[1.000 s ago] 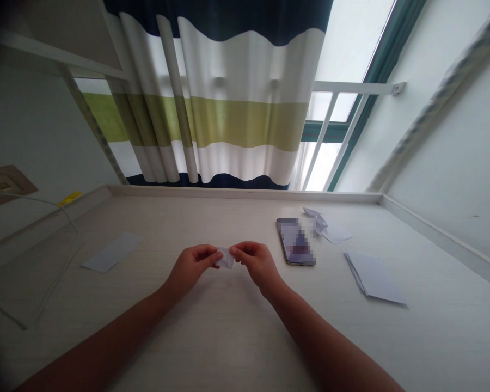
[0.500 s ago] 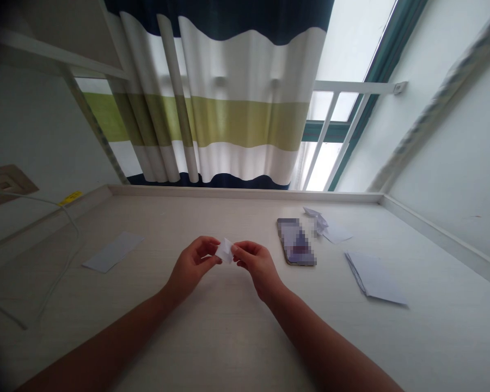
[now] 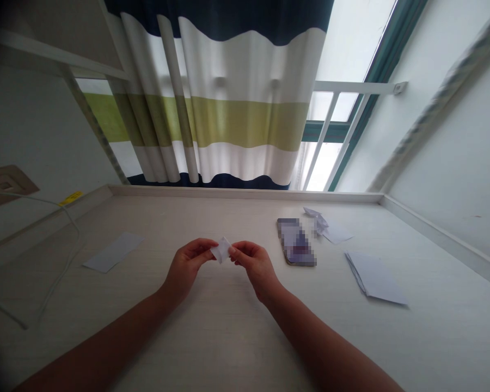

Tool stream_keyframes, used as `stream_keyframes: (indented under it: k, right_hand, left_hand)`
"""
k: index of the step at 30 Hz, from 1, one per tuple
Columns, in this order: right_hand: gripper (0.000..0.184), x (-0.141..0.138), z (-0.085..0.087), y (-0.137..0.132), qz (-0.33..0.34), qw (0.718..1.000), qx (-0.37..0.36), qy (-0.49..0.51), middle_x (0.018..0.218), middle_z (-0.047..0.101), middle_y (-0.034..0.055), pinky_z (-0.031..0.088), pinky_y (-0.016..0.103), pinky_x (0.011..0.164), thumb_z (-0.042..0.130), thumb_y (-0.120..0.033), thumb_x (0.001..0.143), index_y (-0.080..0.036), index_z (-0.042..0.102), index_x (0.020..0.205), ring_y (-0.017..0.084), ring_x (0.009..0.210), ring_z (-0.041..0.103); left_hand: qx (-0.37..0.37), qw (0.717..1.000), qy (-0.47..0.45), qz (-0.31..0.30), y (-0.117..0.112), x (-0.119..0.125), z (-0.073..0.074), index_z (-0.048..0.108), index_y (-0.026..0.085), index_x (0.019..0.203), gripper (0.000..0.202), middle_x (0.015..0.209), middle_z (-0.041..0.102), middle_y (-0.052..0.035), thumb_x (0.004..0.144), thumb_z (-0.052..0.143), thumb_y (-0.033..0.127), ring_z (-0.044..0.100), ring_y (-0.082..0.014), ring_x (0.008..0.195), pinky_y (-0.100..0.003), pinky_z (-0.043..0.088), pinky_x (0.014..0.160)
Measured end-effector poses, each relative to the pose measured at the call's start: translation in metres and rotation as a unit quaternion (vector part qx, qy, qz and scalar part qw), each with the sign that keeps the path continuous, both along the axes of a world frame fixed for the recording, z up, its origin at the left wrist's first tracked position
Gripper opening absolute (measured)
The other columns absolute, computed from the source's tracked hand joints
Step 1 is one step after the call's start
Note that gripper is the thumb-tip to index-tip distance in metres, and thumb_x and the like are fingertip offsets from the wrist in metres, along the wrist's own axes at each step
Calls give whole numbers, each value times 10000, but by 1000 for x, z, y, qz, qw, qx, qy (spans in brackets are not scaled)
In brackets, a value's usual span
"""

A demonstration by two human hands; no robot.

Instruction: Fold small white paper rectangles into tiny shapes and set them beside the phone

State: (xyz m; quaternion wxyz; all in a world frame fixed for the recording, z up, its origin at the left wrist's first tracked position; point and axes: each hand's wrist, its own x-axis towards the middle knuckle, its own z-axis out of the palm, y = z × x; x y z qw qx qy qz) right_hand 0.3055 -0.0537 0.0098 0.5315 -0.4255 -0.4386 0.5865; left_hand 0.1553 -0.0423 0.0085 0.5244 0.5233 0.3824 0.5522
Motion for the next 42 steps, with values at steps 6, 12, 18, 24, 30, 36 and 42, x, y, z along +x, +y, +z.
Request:
stream_keyframes:
  k: [6,12,18,24,30,36,42]
  right_hand:
    - [190,2,-3,2,-10,1000,11,16,641,592,2,391,285,665,705,-331,604,-168,653,686,117,627,503]
    - [190,1,-3,2,-17,999,14,26,650,600,3,398,294,680,708,-332,599,-171,653,682,123,636,513]
    - [166,0,-4,2,-11,1000,18,21,642,589,-4,393,292,686,700,-318,614,-174,649,681,123,641,510]
    - [157,-1,-4,1,-5,999,33,0,630,577,-6,378,277,657,688,-309,632,-166,646,681,114,629,487]
    - [146,-1,-2,0,-15,999,38,2,625,575,-11,366,267,647,686,-300,632,-168,645,683,111,628,477]
    - [153,-2,-1,0,-33,999,41,2,614,575,-15,368,265,646,704,-298,599,-170,643,656,111,629,477]
    - [146,-2,0,1,-34,998,50,-25,587,561,-17,358,266,618,696,-298,601,-168,645,644,109,601,461]
  left_hand:
    - [6,1000,7,-23,0,-2,-1,694,147,773,144,765,664,-44,695,588,206,607,-172,743,-320,509,731]
    - [7,1000,5,-16,-4,0,4,653,146,841,191,809,667,-42,658,620,191,616,-165,739,-322,520,720]
    - [-9,1000,-16,-3,-2,1,1,623,146,801,186,758,643,-20,620,653,180,604,-153,720,-306,522,685]
    - [0,999,-44,-14,2,-1,-5,655,164,729,85,690,628,6,645,642,172,579,-125,674,-270,498,667]
    - [23,998,-41,-34,-1,-3,-2,699,163,695,101,743,598,-14,667,602,166,579,-143,732,-278,496,711]
    - [-17,997,-74,-18,0,1,-2,638,141,729,107,718,608,-2,637,656,193,577,-131,700,-297,510,697]
    - [-20,997,-76,29,3,3,-3,573,142,709,178,665,567,30,588,697,183,551,-92,625,-247,495,631]
